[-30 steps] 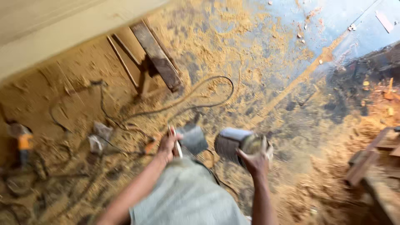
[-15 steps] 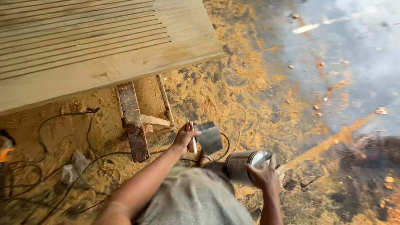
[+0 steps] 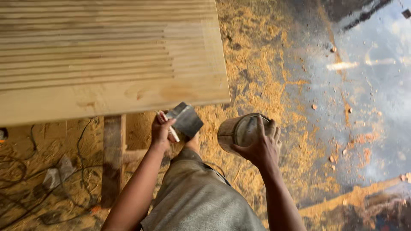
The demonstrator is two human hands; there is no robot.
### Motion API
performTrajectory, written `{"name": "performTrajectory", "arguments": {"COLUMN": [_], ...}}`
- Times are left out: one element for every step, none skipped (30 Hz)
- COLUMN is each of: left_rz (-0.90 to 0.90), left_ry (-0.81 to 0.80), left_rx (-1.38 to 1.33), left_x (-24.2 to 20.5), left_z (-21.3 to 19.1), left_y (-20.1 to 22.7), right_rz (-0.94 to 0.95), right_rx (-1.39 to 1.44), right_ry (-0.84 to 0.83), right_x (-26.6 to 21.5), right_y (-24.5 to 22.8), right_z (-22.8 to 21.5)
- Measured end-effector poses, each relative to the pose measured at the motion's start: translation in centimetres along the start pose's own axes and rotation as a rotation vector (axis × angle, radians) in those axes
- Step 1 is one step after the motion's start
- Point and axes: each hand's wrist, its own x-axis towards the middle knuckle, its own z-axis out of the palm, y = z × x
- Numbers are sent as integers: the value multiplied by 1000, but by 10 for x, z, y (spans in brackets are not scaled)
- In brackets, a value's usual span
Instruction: The person opens a can of wood filler, mixes it with a wooden stick, and uses a putty knife to apply the filler into the grooves of a wooden board. They scrape excess filler from the knife and continue filling the grooves.
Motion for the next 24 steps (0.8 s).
{"name": "performTrajectory", "arguments": {"left_rz": [-29, -59, -54, -50, -40, 10, 84, 157, 107, 56, -36, -122, -169, -217, -189, -161, -161, -162, -156, -151, -170, -190, -217, -193], "left_ry": [60, 121, 146, 171, 199, 217, 221, 225, 233, 241, 258, 262, 250, 237, 225, 213, 211, 217, 223, 229, 250, 272, 296, 322], "left_rx": [1, 3, 49, 96, 140, 192, 246, 300, 354, 406, 462, 455, 451, 447, 444, 441, 437, 484, 533, 583, 672, 762, 850, 865], "left_x": [21, 45, 67, 89, 107, 117, 145, 172, 191, 210, 201, 189, 200, 209, 221, 228, 218, 212, 208, 204, 208, 207, 204, 201], "left_z": [-2, -2, -3, -6, -10, -13, -11, -8, -9, -11, -16, -19, -22, -22, -18, -14, -14, -14, -14, -13, -10, -8, -4, 0], "left_y": [5, 11, 12, 15, 18, 19, 25, 31, 37, 44, 39, 34, 39, 44, 52, 59, 58, 59, 61, 64, 71, 79, 85, 90], "right_rz": [-56, -112, -167, -194, -230, -266, -293, -319, -338, -384, -423, -462, -508, -554, -603, -630, -656, -681, -675, -669, -666, -688, -711, -734], "right_rx": [13, 27, 34, 19, 6, -7, -12, -17, -21, -44, -79, -111, -128, -144, -156, -158, -166, -173, -204, -235, -266, -261, -258, -255], "right_ry": [1, 1, -11, -34, -55, -76, -114, -152, -196, -174, -192, -210, -222, -234, -233, -226, -249, -271, -323, -375, -411, -407, -410, -413], "right_x": [23, 51, 75, 97, 120, 138, 163, 185, 200, 221, 234, 241, 253, 262, 275, 291, 295, 297, 301, 303, 309, 313, 315, 317], "right_y": [-16, -33, -49, -66, -84, -100, -118, -134, -148, -164, -173, -178, -186, -192, -199, -205, -206, -206, -207, -209, -212, -212, -210, -207], "right_z": [-11, -21, -30, -37, -44, -52, -56, -60, -63, -62, -60, -58, -53, -49, -47, -45, -43, -40, -35, -30, -29, -30, -31, -31]}}
